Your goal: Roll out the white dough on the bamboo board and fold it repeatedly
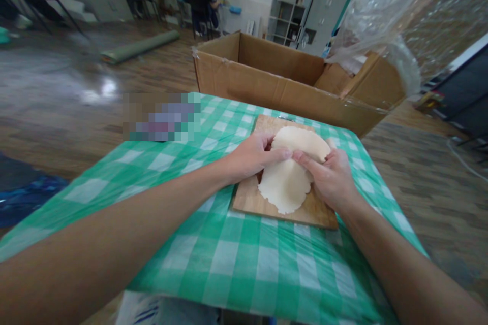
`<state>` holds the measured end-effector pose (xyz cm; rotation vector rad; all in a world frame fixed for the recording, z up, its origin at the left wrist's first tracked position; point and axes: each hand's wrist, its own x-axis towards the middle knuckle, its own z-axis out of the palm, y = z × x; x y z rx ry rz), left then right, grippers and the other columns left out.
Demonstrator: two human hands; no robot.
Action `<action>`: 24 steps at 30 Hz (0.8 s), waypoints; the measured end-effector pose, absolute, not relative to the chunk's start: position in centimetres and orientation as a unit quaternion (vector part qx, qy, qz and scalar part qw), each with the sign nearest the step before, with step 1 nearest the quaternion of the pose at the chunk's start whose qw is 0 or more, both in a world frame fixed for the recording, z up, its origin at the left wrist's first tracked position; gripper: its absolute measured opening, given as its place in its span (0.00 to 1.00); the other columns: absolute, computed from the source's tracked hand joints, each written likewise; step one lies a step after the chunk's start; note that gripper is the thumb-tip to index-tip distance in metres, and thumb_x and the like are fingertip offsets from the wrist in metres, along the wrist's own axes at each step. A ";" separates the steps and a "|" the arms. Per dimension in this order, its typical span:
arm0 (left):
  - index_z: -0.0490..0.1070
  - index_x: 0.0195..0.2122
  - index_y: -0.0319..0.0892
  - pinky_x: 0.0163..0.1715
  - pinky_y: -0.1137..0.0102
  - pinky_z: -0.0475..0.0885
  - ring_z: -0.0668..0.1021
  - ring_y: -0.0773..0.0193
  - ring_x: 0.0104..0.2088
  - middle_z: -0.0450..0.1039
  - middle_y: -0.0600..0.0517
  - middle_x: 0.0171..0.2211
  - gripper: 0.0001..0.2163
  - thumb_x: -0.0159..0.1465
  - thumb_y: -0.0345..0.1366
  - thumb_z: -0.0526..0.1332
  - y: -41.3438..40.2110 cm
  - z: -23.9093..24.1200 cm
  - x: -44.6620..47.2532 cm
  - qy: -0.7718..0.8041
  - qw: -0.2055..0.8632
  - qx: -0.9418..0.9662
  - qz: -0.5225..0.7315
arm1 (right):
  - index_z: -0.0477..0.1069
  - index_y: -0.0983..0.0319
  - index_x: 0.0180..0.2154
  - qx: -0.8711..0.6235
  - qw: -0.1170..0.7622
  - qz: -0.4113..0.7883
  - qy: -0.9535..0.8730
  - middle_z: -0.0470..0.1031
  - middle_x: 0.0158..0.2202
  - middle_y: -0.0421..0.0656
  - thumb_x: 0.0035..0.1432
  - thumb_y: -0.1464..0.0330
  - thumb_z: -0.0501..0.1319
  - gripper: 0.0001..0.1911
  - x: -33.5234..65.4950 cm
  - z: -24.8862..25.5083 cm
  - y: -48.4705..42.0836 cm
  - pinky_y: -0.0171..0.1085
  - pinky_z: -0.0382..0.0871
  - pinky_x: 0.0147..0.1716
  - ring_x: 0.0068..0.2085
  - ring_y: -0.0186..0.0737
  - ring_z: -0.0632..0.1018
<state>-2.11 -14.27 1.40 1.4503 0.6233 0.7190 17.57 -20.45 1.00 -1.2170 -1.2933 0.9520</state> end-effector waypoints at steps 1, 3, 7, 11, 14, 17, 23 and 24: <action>0.80 0.50 0.41 0.28 0.73 0.76 0.85 0.60 0.34 0.84 0.47 0.39 0.17 0.63 0.44 0.71 -14.3 1.4 -2.1 0.274 0.644 0.641 0.315 | 0.81 0.60 0.45 -0.508 0.539 0.400 -0.540 0.86 0.43 0.47 0.52 0.53 0.77 0.24 17.5 1.0 -20.5 0.43 0.83 0.32 0.36 0.51 0.86; 0.80 0.47 0.41 0.28 0.73 0.77 0.85 0.60 0.34 0.85 0.47 0.40 0.16 0.62 0.45 0.72 -14.3 1.3 -2.1 0.278 0.637 0.643 0.322 | 0.81 0.60 0.46 -0.506 0.543 0.405 -0.534 0.86 0.44 0.47 0.52 0.54 0.77 0.24 17.5 1.0 -20.5 0.42 0.83 0.33 0.37 0.50 0.87; 0.81 0.42 0.39 0.23 0.75 0.73 0.83 0.63 0.28 0.84 0.47 0.36 0.13 0.62 0.43 0.73 -14.3 1.4 -2.1 0.319 0.616 0.637 0.336 | 0.81 0.61 0.47 -0.517 0.527 0.417 -0.529 0.86 0.43 0.48 0.53 0.53 0.76 0.25 17.5 0.9 -20.4 0.43 0.83 0.34 0.38 0.51 0.86; 0.80 0.44 0.40 0.27 0.72 0.77 0.84 0.61 0.31 0.85 0.46 0.37 0.14 0.63 0.44 0.72 -14.5 1.6 -2.1 0.297 0.650 0.617 0.329 | 0.81 0.59 0.48 -0.494 0.544 0.420 -0.532 0.86 0.42 0.46 0.52 0.52 0.76 0.25 17.6 0.9 -20.3 0.44 0.83 0.35 0.38 0.51 0.86; 0.79 0.48 0.42 0.32 0.71 0.79 0.86 0.57 0.37 0.85 0.46 0.42 0.16 0.62 0.43 0.72 -14.6 1.6 -2.0 0.281 0.649 0.627 0.327 | 0.81 0.59 0.48 -0.489 0.540 0.426 -0.537 0.86 0.42 0.46 0.53 0.52 0.76 0.25 17.6 0.9 -20.3 0.44 0.83 0.34 0.37 0.51 0.86; 0.79 0.50 0.42 0.34 0.70 0.80 0.86 0.55 0.39 0.85 0.46 0.44 0.18 0.60 0.41 0.74 -14.3 1.4 -2.1 0.287 0.631 0.638 0.335 | 0.82 0.60 0.45 -0.501 0.529 0.431 -0.532 0.86 0.40 0.46 0.53 0.52 0.76 0.24 17.8 0.8 -20.2 0.43 0.82 0.32 0.35 0.50 0.86; 0.80 0.45 0.36 0.34 0.67 0.80 0.86 0.55 0.37 0.85 0.42 0.41 0.17 0.58 0.41 0.74 -13.8 1.1 -2.1 0.300 0.651 0.594 0.367 | 0.82 0.60 0.43 -0.485 0.548 0.420 -0.536 0.86 0.38 0.45 0.55 0.54 0.76 0.19 18.1 0.8 -20.0 0.41 0.80 0.29 0.32 0.46 0.84; 0.80 0.45 0.36 0.34 0.68 0.80 0.86 0.55 0.36 0.85 0.42 0.41 0.17 0.58 0.41 0.75 -13.8 1.1 -2.0 0.295 0.656 0.591 0.364 | 0.82 0.59 0.43 -0.487 0.548 0.416 -0.538 0.86 0.38 0.45 0.55 0.55 0.76 0.19 18.1 0.9 -20.0 0.41 0.79 0.29 0.32 0.46 0.84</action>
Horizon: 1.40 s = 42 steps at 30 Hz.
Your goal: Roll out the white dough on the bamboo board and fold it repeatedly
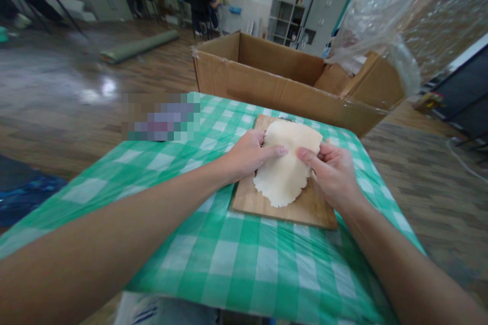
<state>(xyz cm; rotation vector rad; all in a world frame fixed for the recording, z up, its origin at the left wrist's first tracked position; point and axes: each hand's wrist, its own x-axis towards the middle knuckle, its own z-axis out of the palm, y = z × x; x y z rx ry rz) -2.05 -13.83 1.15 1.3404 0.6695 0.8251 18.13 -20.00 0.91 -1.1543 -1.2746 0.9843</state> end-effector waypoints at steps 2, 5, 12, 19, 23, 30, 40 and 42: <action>0.80 0.46 0.36 0.35 0.68 0.80 0.86 0.56 0.37 0.85 0.42 0.41 0.19 0.58 0.41 0.76 -14.0 1.4 -2.0 0.283 0.666 0.590 0.358 | 0.82 0.59 0.41 -0.494 0.546 0.409 -0.539 0.86 0.37 0.44 0.54 0.55 0.76 0.17 18.1 1.1 -20.1 0.41 0.79 0.29 0.31 0.46 0.83; 0.79 0.48 0.38 0.35 0.67 0.81 0.86 0.55 0.38 0.85 0.43 0.42 0.22 0.56 0.42 0.77 -14.3 1.7 -2.0 0.282 0.666 0.587 0.365 | 0.82 0.59 0.37 -0.497 0.538 0.409 -0.544 0.86 0.35 0.44 0.55 0.55 0.76 0.16 17.9 1.3 -20.3 0.40 0.78 0.28 0.30 0.44 0.83; 0.81 0.43 0.34 0.35 0.64 0.82 0.86 0.52 0.38 0.84 0.39 0.44 0.24 0.52 0.45 0.79 -13.9 1.1 -2.0 0.320 0.647 0.558 0.409 | 0.81 0.60 0.32 -0.501 0.560 0.354 -0.558 0.82 0.28 0.41 0.57 0.55 0.75 0.15 18.6 0.8 -19.9 0.35 0.72 0.25 0.26 0.37 0.78; 0.81 0.44 0.35 0.36 0.64 0.81 0.86 0.51 0.38 0.84 0.39 0.45 0.24 0.51 0.45 0.79 -13.7 1.0 -2.0 0.317 0.639 0.562 0.418 | 0.81 0.58 0.32 -0.505 0.565 0.330 -0.563 0.79 0.26 0.41 0.58 0.50 0.72 0.18 18.7 0.6 -19.7 0.38 0.72 0.26 0.26 0.38 0.76; 0.81 0.43 0.34 0.33 0.65 0.81 0.85 0.53 0.37 0.84 0.39 0.44 0.22 0.53 0.45 0.79 -13.5 0.8 -2.1 0.323 0.634 0.563 0.420 | 0.81 0.58 0.32 -0.527 0.542 0.306 -0.579 0.79 0.25 0.41 0.60 0.47 0.70 0.21 18.8 0.8 -19.7 0.39 0.73 0.27 0.26 0.40 0.77; 0.81 0.42 0.35 0.31 0.68 0.80 0.85 0.56 0.35 0.84 0.41 0.41 0.18 0.56 0.44 0.77 -12.8 0.2 -2.2 0.288 0.659 0.588 0.370 | 0.80 0.59 0.32 -0.518 0.604 0.304 -0.524 0.81 0.28 0.40 0.59 0.50 0.72 0.18 19.3 0.3 -19.1 0.35 0.70 0.24 0.25 0.37 0.76; 0.82 0.37 0.40 0.27 0.72 0.76 0.84 0.59 0.33 0.85 0.47 0.37 0.13 0.59 0.45 0.75 -14.1 0.6 -1.8 0.313 0.586 0.657 0.356 | 0.81 0.57 0.50 -0.483 0.547 0.380 -0.568 0.85 0.51 0.46 0.54 0.57 0.77 0.23 16.9 1.5 -20.7 0.47 0.84 0.44 0.46 0.52 0.86; 0.82 0.37 0.40 0.27 0.73 0.76 0.84 0.60 0.32 0.85 0.48 0.36 0.14 0.59 0.45 0.75 -14.3 0.8 -1.7 0.312 0.590 0.652 0.360 | 0.81 0.57 0.49 -0.474 0.552 0.385 -0.568 0.84 0.51 0.46 0.55 0.56 0.77 0.22 16.7 1.5 -20.8 0.48 0.84 0.45 0.47 0.54 0.86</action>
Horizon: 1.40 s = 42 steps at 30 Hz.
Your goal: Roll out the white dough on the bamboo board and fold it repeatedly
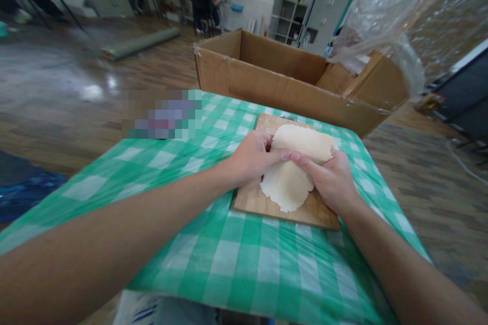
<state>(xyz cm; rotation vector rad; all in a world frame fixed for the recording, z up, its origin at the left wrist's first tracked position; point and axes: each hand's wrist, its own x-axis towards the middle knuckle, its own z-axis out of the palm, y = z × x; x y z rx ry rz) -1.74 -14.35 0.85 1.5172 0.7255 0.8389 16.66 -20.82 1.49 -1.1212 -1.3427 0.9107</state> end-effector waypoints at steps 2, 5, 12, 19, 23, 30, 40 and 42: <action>0.82 0.39 0.40 0.27 0.73 0.76 0.84 0.61 0.32 0.85 0.48 0.36 0.14 0.59 0.45 0.75 -14.5 1.0 -1.7 0.304 0.602 0.642 0.365 | 0.82 0.57 0.48 -0.466 0.563 0.388 -0.562 0.84 0.51 0.46 0.55 0.56 0.76 0.22 16.6 1.3 -20.8 0.50 0.84 0.46 0.47 0.54 0.86; 0.82 0.40 0.39 0.26 0.73 0.76 0.84 0.61 0.32 0.85 0.47 0.37 0.15 0.59 0.45 0.75 -14.4 0.9 -1.6 0.296 0.618 0.630 0.364 | 0.82 0.57 0.48 -0.465 0.565 0.381 -0.565 0.84 0.51 0.46 0.56 0.56 0.76 0.20 17.0 1.0 -20.6 0.50 0.84 0.46 0.46 0.55 0.86; 0.80 0.34 0.37 0.18 0.74 0.72 0.77 0.67 0.20 0.79 0.49 0.26 0.15 0.60 0.45 0.74 -14.0 0.4 -1.6 0.306 0.635 0.612 0.359 | 0.81 0.59 0.48 -0.529 0.562 0.324 -0.548 0.85 0.50 0.48 0.55 0.54 0.75 0.23 18.3 0.3 -19.9 0.50 0.83 0.46 0.46 0.55 0.86; 0.78 0.30 0.37 0.14 0.73 0.71 0.74 0.67 0.17 0.74 0.52 0.20 0.18 0.59 0.49 0.75 -14.8 1.7 -1.7 0.316 0.621 0.623 0.354 | 0.82 0.58 0.49 -0.508 0.556 0.339 -0.564 0.84 0.51 0.47 0.55 0.56 0.76 0.22 17.6 0.8 -20.5 0.51 0.83 0.47 0.47 0.55 0.85; 0.80 0.32 0.37 0.17 0.72 0.74 0.78 0.64 0.19 0.78 0.49 0.24 0.19 0.62 0.51 0.72 -14.7 1.6 -1.8 0.283 0.641 0.630 0.336 | 0.82 0.58 0.47 -0.508 0.568 0.343 -0.549 0.85 0.49 0.46 0.54 0.57 0.76 0.21 17.7 0.8 -20.4 0.50 0.83 0.47 0.47 0.55 0.86; 0.82 0.32 0.38 0.25 0.73 0.76 0.82 0.62 0.28 0.82 0.48 0.30 0.10 0.63 0.41 0.70 -14.3 1.4 -2.0 0.291 0.591 0.654 0.372 | 0.83 0.57 0.46 -0.503 0.559 0.359 -0.552 0.85 0.49 0.45 0.54 0.58 0.76 0.19 17.6 1.0 -20.5 0.47 0.84 0.43 0.44 0.52 0.86; 0.83 0.36 0.38 0.26 0.73 0.75 0.81 0.63 0.27 0.83 0.48 0.31 0.11 0.61 0.42 0.71 -14.3 1.3 -1.9 0.311 0.593 0.632 0.390 | 0.80 0.59 0.50 -0.521 0.579 0.353 -0.518 0.85 0.50 0.48 0.52 0.57 0.77 0.25 18.0 0.6 -20.1 0.47 0.83 0.44 0.45 0.53 0.86; 0.84 0.36 0.38 0.28 0.72 0.76 0.82 0.62 0.30 0.84 0.47 0.34 0.11 0.60 0.42 0.73 -14.1 1.3 -1.9 0.319 0.576 0.631 0.409 | 0.81 0.59 0.48 -0.519 0.575 0.358 -0.522 0.85 0.50 0.47 0.53 0.57 0.77 0.23 17.9 0.6 -20.1 0.47 0.84 0.44 0.44 0.52 0.86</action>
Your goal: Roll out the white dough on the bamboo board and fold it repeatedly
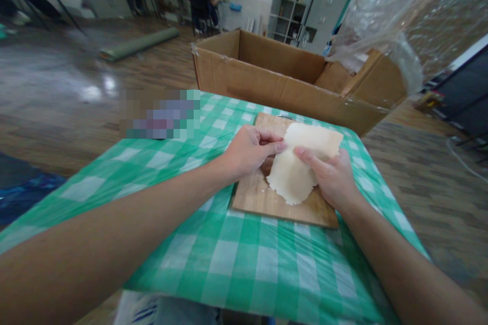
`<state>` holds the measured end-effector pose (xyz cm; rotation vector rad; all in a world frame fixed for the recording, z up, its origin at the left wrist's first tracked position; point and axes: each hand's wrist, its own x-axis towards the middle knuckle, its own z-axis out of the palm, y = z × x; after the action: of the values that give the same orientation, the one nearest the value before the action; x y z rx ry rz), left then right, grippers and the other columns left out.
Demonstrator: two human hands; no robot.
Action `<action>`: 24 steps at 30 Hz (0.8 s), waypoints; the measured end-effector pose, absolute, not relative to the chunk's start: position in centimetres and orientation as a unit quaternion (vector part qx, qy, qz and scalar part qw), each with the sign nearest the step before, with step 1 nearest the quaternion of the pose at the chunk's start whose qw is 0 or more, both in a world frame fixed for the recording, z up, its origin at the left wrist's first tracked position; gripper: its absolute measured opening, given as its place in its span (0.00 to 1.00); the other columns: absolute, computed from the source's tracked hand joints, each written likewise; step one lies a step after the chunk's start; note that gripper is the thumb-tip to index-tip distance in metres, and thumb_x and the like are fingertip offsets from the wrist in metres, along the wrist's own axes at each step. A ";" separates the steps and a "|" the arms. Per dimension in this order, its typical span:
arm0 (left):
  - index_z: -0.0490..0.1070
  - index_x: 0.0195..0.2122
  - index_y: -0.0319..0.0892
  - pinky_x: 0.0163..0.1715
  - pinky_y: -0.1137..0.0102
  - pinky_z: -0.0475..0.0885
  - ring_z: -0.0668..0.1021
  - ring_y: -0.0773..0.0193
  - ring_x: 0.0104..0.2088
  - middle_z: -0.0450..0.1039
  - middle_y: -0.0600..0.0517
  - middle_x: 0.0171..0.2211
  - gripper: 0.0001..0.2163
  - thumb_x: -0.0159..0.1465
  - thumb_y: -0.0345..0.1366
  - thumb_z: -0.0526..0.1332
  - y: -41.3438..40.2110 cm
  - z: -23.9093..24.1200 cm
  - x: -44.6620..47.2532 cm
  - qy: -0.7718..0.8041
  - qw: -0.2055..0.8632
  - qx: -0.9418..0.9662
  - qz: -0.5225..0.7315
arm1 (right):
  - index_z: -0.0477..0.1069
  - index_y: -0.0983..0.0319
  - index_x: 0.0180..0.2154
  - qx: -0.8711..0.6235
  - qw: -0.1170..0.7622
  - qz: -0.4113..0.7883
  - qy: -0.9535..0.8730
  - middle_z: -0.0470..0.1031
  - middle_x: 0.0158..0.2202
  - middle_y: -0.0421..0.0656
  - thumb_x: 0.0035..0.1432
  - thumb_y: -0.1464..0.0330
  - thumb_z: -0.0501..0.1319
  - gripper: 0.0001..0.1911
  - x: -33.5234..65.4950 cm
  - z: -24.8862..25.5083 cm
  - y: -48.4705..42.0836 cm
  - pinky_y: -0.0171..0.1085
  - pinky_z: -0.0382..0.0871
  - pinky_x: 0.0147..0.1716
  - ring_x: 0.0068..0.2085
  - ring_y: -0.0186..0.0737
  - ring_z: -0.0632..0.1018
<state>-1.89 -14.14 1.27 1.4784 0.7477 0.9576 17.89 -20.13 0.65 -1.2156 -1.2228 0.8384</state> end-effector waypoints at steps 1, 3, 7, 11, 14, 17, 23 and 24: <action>0.84 0.36 0.38 0.29 0.72 0.77 0.83 0.62 0.32 0.84 0.47 0.35 0.11 0.59 0.41 0.73 -14.1 1.3 -1.9 0.318 0.572 0.631 0.416 | 0.81 0.59 0.48 -0.519 0.576 0.354 -0.523 0.85 0.50 0.47 0.53 0.57 0.77 0.23 17.8 0.7 -20.2 0.47 0.84 0.44 0.44 0.52 0.86; 0.84 0.36 0.38 0.30 0.72 0.77 0.83 0.62 0.33 0.84 0.46 0.36 0.10 0.59 0.40 0.73 -14.0 1.2 -1.9 0.316 0.576 0.626 0.421 | 0.81 0.59 0.48 -0.520 0.579 0.343 -0.525 0.84 0.51 0.47 0.53 0.57 0.77 0.23 17.8 0.7 -20.2 0.47 0.84 0.44 0.46 0.53 0.86; 0.82 0.36 0.38 0.23 0.73 0.76 0.82 0.63 0.26 0.82 0.47 0.31 0.11 0.61 0.41 0.71 -14.0 1.1 -1.9 0.303 0.635 0.603 0.377 | 0.81 0.58 0.47 -0.526 0.568 0.336 -0.536 0.85 0.50 0.47 0.53 0.57 0.77 0.21 17.9 0.6 -20.2 0.47 0.84 0.43 0.45 0.53 0.86; 0.81 0.37 0.38 0.17 0.73 0.74 0.79 0.65 0.20 0.79 0.49 0.26 0.14 0.64 0.46 0.70 -14.1 1.0 -2.0 0.295 0.637 0.619 0.352 | 0.81 0.58 0.47 -0.521 0.561 0.344 -0.544 0.85 0.50 0.46 0.54 0.57 0.76 0.21 17.8 0.7 -20.4 0.46 0.84 0.44 0.45 0.52 0.86; 0.82 0.37 0.38 0.17 0.73 0.74 0.79 0.64 0.20 0.79 0.50 0.26 0.14 0.63 0.45 0.71 -14.3 1.1 -2.1 0.313 0.614 0.625 0.366 | 0.81 0.57 0.48 -0.518 0.556 0.353 -0.545 0.85 0.51 0.46 0.53 0.56 0.77 0.22 17.6 0.9 -20.6 0.47 0.84 0.45 0.46 0.53 0.86; 0.81 0.36 0.39 0.19 0.73 0.75 0.79 0.65 0.22 0.79 0.50 0.27 0.12 0.63 0.44 0.70 -14.5 1.1 -2.0 0.300 0.615 0.629 0.370 | 0.81 0.57 0.47 -0.521 0.555 0.342 -0.551 0.85 0.50 0.47 0.52 0.56 0.78 0.23 17.5 1.1 -20.8 0.50 0.83 0.47 0.48 0.55 0.85; 0.79 0.40 0.40 0.24 0.75 0.75 0.81 0.66 0.27 0.81 0.49 0.32 0.13 0.63 0.44 0.71 -14.3 0.9 -2.0 0.267 0.637 0.638 0.340 | 0.81 0.58 0.45 -0.517 0.553 0.340 -0.558 0.85 0.48 0.47 0.52 0.56 0.77 0.21 17.4 1.0 -20.8 0.50 0.84 0.44 0.45 0.54 0.86; 0.79 0.40 0.39 0.23 0.74 0.75 0.81 0.65 0.27 0.81 0.49 0.33 0.13 0.63 0.44 0.71 -14.2 0.9 -2.0 0.272 0.631 0.640 0.344 | 0.81 0.58 0.45 -0.515 0.557 0.343 -0.554 0.85 0.48 0.47 0.52 0.56 0.77 0.21 17.4 1.0 -20.8 0.50 0.84 0.44 0.45 0.54 0.86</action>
<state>-1.99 -14.20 0.85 1.4644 0.6215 0.7874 17.37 -20.80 0.98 -1.2164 -1.3087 0.8087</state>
